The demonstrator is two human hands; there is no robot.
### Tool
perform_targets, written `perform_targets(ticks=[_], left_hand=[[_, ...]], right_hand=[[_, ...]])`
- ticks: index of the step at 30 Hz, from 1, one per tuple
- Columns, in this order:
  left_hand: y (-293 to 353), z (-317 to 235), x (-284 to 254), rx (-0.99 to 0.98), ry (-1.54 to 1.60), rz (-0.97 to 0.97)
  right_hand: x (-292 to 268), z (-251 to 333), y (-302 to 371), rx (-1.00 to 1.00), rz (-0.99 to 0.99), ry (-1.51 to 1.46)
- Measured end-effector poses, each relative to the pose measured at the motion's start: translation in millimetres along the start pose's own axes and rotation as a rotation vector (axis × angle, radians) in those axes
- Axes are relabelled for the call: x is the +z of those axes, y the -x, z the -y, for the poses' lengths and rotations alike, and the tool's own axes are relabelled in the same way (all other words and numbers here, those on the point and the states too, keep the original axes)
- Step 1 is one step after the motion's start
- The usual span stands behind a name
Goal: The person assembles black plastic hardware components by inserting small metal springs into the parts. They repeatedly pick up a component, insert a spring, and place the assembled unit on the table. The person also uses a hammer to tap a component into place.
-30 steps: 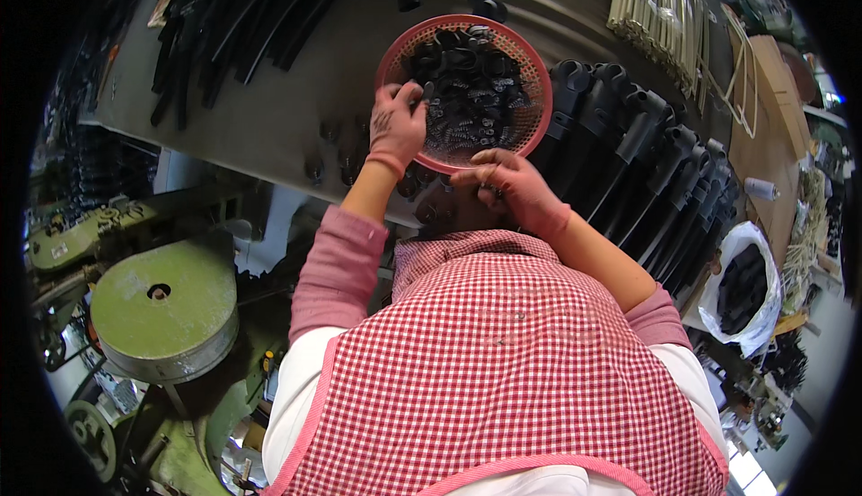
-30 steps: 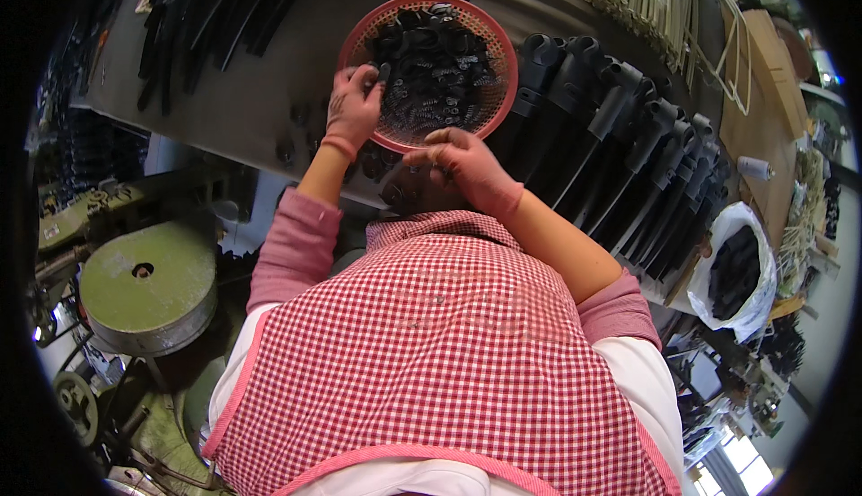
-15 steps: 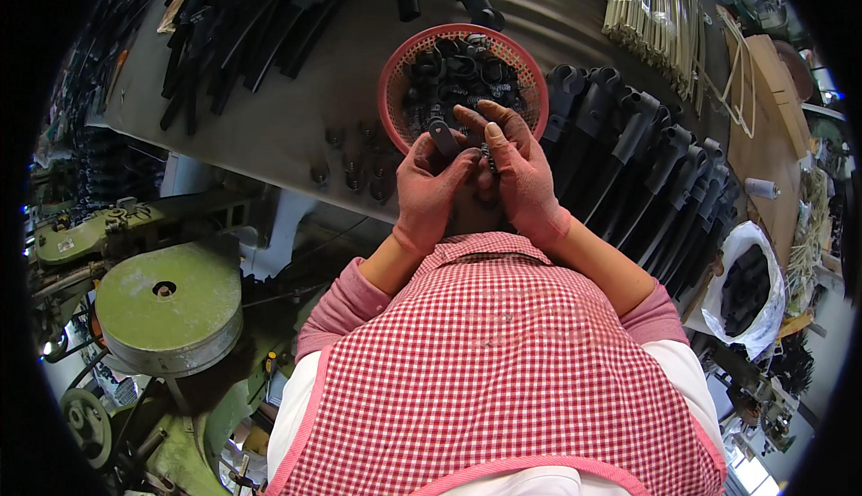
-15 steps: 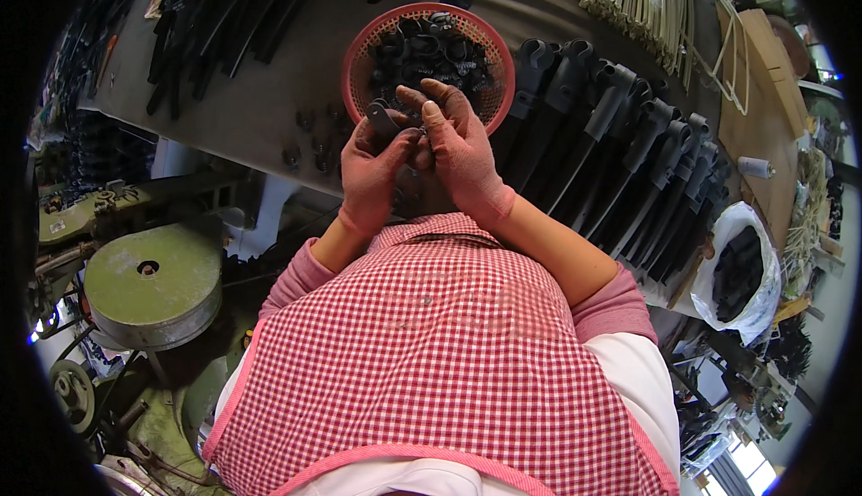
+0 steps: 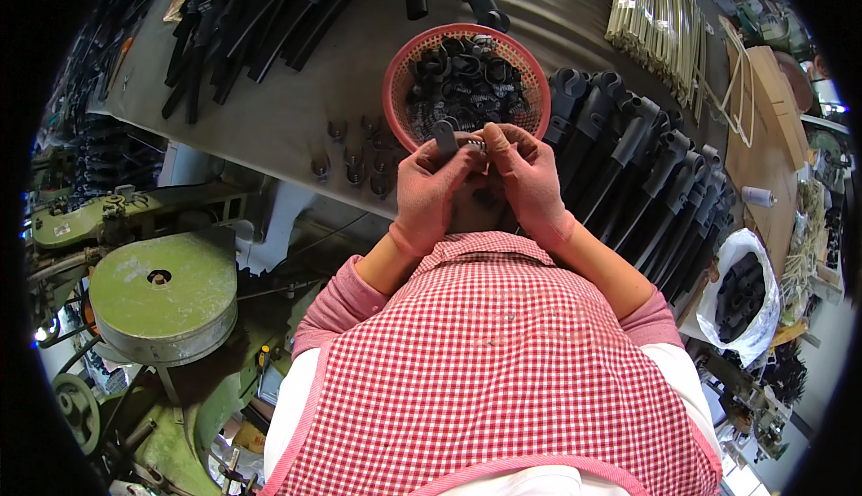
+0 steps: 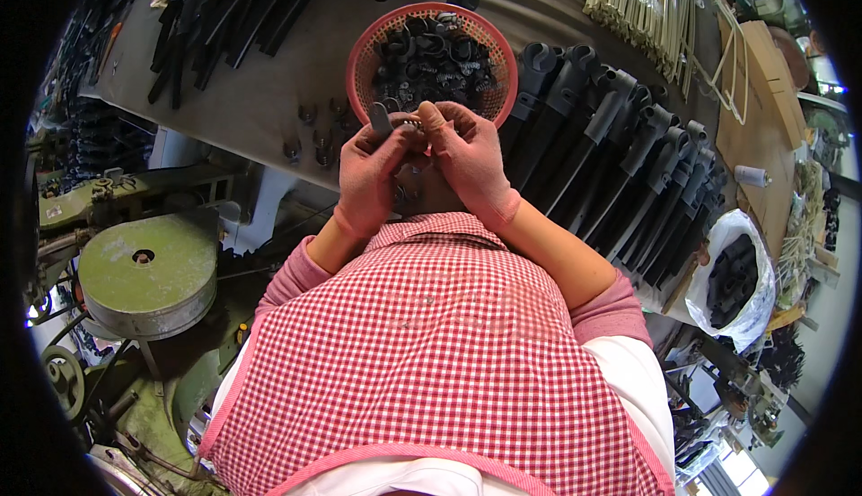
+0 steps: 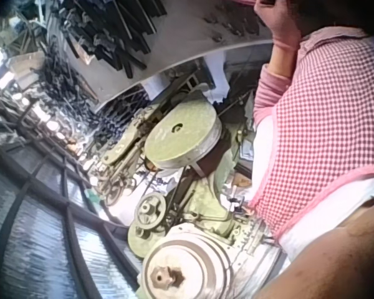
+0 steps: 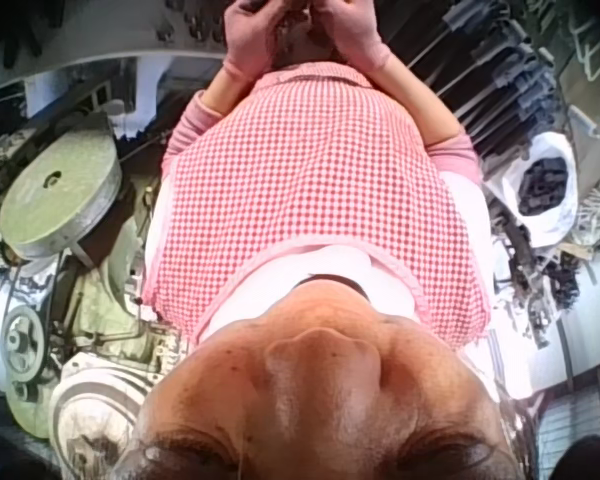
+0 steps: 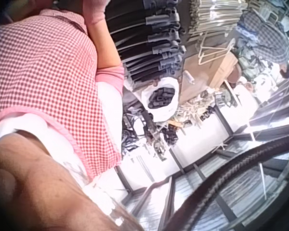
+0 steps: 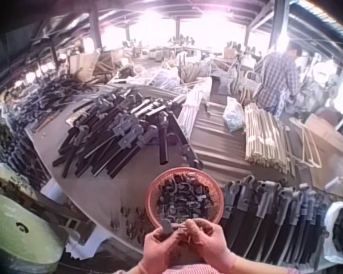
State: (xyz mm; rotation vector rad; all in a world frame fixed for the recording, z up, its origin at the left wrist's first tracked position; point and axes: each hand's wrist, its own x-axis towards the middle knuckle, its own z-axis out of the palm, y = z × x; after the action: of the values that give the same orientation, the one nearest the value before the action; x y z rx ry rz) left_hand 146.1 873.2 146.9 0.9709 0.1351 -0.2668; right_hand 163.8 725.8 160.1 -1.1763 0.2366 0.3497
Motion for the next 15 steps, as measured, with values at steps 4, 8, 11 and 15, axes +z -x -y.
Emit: perform_targets(ticks=[4, 8, 11, 15], left_hand=[[-1.3, -5.1, -4.6, -0.035, 0.204, -0.03], [-3.3, -8.7, -6.2, -0.037, 0.051, -0.035], [-5.2, -7.9, -6.8, -0.076, -0.045, 0.005], [-5.9, -6.8, -10.2, -0.103, -0.023, 0.002]], right_hand=[[-0.8, 6.7, 7.1, -0.135, 0.122, 0.086], [1.8, 10.0, 6.7, -0.174, 0.099, 0.178], [3.7, 8.4, 4.1, -0.222, 0.108, 0.229], [1.9, 4.0, 1.4, -0.335, 0.08, 0.461]])
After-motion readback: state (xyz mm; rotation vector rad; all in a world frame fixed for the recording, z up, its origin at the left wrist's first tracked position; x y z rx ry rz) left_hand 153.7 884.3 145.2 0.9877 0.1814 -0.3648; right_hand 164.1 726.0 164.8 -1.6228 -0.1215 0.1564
